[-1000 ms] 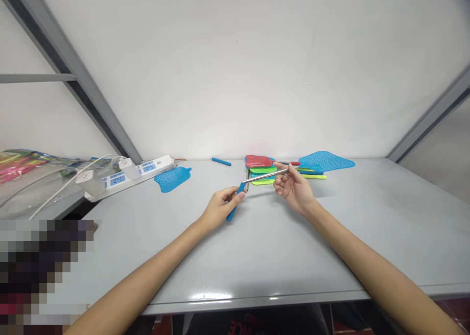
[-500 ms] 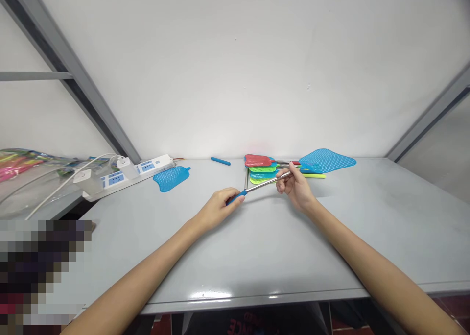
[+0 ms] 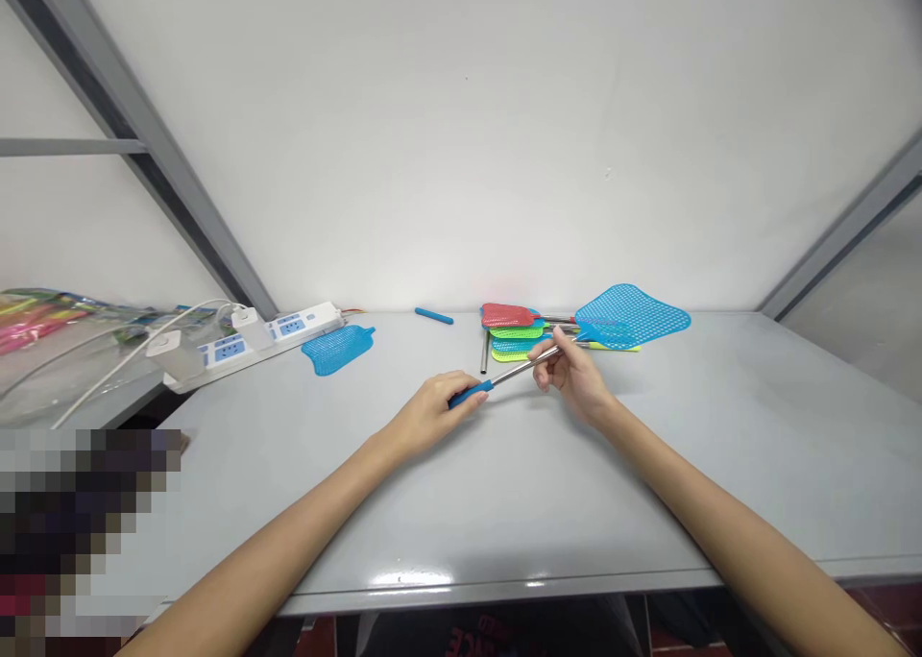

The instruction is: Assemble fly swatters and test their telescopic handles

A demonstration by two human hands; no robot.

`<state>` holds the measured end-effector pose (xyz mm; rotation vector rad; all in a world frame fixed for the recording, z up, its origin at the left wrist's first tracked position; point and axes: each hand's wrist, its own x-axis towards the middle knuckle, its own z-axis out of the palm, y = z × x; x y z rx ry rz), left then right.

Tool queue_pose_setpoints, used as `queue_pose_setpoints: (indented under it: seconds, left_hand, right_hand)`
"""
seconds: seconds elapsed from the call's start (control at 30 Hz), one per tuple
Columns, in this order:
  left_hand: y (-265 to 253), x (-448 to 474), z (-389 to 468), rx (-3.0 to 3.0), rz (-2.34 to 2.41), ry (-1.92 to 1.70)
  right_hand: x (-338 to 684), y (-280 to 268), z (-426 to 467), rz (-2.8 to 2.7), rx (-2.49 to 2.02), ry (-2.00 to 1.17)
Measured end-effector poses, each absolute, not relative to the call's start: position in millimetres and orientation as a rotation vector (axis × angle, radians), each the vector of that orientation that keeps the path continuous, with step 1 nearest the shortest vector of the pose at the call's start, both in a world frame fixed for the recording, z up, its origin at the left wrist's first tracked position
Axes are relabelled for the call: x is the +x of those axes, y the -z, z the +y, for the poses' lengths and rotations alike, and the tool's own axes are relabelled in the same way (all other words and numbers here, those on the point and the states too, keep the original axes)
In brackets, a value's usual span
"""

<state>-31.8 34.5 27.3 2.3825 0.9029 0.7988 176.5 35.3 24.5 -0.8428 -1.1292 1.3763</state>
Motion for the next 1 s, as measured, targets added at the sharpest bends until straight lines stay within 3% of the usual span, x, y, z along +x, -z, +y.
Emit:
queue_pose_setpoints:
  seconds: [1.0]
  left_hand:
    - [-21.5, -31.0, 37.1, 2.424, 0.916, -0.788]
  right_hand:
    - [167.8, -25.4, 33.4, -1.329, -0.978, -1.525]
